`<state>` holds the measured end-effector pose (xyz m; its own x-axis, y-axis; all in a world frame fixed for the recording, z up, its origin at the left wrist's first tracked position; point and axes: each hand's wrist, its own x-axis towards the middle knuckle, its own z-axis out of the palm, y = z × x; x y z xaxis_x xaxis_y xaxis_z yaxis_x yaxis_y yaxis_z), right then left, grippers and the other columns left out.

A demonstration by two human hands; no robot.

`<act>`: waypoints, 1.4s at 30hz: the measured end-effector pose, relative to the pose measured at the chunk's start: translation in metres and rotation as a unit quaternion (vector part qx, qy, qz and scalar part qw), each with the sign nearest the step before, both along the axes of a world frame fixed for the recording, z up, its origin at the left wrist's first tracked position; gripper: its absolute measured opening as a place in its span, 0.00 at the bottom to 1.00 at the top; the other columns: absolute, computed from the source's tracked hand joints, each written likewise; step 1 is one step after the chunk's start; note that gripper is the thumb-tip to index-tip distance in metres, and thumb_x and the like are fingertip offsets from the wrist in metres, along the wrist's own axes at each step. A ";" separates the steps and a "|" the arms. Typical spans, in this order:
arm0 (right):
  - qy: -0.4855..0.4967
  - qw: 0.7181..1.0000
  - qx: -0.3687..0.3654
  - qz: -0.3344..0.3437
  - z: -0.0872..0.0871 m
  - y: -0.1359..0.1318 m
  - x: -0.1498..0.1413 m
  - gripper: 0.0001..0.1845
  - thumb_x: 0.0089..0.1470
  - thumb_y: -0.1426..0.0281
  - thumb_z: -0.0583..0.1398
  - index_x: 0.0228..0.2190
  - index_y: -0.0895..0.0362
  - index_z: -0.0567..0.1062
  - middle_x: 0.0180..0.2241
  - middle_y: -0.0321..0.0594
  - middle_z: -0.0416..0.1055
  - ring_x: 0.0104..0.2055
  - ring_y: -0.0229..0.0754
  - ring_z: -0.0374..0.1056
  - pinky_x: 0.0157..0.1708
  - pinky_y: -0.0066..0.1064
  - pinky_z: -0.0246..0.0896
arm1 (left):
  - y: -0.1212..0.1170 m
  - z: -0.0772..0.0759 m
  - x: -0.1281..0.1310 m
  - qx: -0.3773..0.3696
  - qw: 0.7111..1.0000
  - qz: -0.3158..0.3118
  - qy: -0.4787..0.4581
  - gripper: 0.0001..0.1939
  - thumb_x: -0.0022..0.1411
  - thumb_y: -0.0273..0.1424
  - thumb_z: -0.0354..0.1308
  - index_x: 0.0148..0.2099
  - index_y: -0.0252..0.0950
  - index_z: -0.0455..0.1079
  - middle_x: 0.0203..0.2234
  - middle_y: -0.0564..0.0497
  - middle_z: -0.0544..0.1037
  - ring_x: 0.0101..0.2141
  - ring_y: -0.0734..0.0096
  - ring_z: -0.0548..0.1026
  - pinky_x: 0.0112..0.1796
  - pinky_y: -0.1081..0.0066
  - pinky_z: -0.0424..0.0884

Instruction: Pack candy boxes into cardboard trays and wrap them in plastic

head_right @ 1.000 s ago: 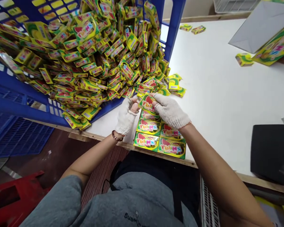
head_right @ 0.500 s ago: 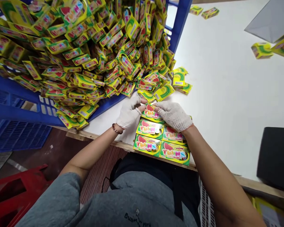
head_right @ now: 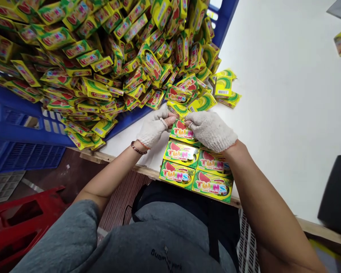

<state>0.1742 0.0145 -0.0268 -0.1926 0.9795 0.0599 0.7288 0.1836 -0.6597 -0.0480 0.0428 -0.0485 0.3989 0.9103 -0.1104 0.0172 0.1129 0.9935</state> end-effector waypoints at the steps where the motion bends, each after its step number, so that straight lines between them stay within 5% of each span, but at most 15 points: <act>1: -0.021 1.000 -0.007 0.017 0.001 0.002 0.000 0.15 0.64 0.58 0.61 0.27 0.48 0.78 0.28 0.41 0.79 0.34 0.50 0.75 0.41 0.42 0.72 | 0.000 0.000 0.000 0.007 1.000 -0.003 0.005 0.11 0.71 0.37 0.70 0.39 0.36 0.80 0.31 0.51 0.79 0.32 0.71 0.75 0.37 0.66 0.77; 7: -0.108 0.992 0.009 0.061 -0.005 -0.017 -0.004 0.15 0.64 0.65 0.56 0.37 0.51 0.83 0.39 0.47 0.85 0.41 0.54 0.79 0.45 0.45 0.74 | -0.013 0.003 -0.011 0.196 0.977 0.003 0.090 0.12 0.70 0.41 0.69 0.38 0.38 0.82 0.36 0.47 0.82 0.42 0.61 0.79 0.50 0.58 0.78; 13: -0.094 0.992 0.080 0.031 -0.025 -0.038 -0.009 0.23 0.66 0.64 0.57 0.57 0.51 0.84 0.56 0.50 0.84 0.55 0.60 0.79 0.55 0.53 0.76 | -0.024 -0.012 -0.013 0.210 0.971 0.008 0.115 0.14 0.71 0.44 0.65 0.41 0.39 0.82 0.38 0.47 0.82 0.42 0.60 0.79 0.48 0.58 0.78; 17: -0.129 0.987 0.068 0.071 -0.026 -0.037 -0.014 0.22 0.71 0.64 0.55 0.56 0.55 0.83 0.54 0.55 0.84 0.55 0.61 0.79 0.58 0.55 0.75 | -0.035 -0.020 -0.011 0.244 0.959 0.017 0.142 0.17 0.74 0.46 0.61 0.36 0.41 0.78 0.35 0.48 0.77 0.40 0.60 0.76 0.47 0.58 0.77; 22: -0.147 0.986 0.070 0.046 -0.029 -0.039 -0.022 0.27 0.71 0.65 0.56 0.64 0.62 0.78 0.56 0.63 0.82 0.58 0.66 0.77 0.63 0.63 0.70 | -0.034 -0.006 -0.004 0.253 0.944 0.011 0.214 0.08 0.71 0.36 0.61 0.49 0.40 0.78 0.45 0.45 0.79 0.48 0.57 0.78 0.54 0.57 0.78; 27: 0.049 0.990 0.102 -0.081 -0.038 -0.035 -0.012 0.32 0.74 0.61 0.51 0.73 0.54 0.67 0.66 0.55 0.76 0.70 0.55 0.71 0.70 0.54 0.68 | -0.053 0.012 0.023 0.372 0.896 -0.051 0.238 0.21 0.72 0.31 0.57 0.64 0.38 0.76 0.63 0.38 0.77 0.69 0.46 0.71 0.71 0.46 0.65; 32: 0.329 0.909 0.054 -0.248 -0.045 -0.006 0.009 0.30 0.78 0.52 0.42 0.70 0.49 0.66 0.54 0.50 0.82 0.58 0.49 0.80 0.56 0.50 0.78 | -0.080 0.007 0.040 0.411 0.833 -0.178 0.325 0.31 0.73 0.42 0.63 0.72 0.34 0.71 0.73 0.29 0.70 0.76 0.26 0.63 0.73 0.20 0.44; 37: 0.491 0.825 0.018 -0.279 -0.032 0.004 0.003 0.33 0.72 0.36 0.47 0.56 0.48 0.69 0.43 0.42 0.82 0.48 0.46 0.81 0.50 0.43 0.81 | -0.080 0.021 0.041 0.427 0.764 -0.210 0.436 0.31 0.75 0.40 0.59 0.75 0.34 0.70 0.76 0.29 0.67 0.77 0.27 0.61 0.72 0.20 0.50; 42: 0.495 0.833 0.016 -0.248 -0.010 -0.030 0.002 0.37 0.65 0.31 0.52 0.56 0.47 0.69 0.47 0.43 0.81 0.48 0.43 0.80 0.54 0.40 0.80 | -0.094 0.034 0.036 0.466 0.706 -0.235 0.478 0.31 0.78 0.40 0.54 0.75 0.32 0.71 0.75 0.28 0.68 0.75 0.27 0.64 0.70 0.22 0.57</act>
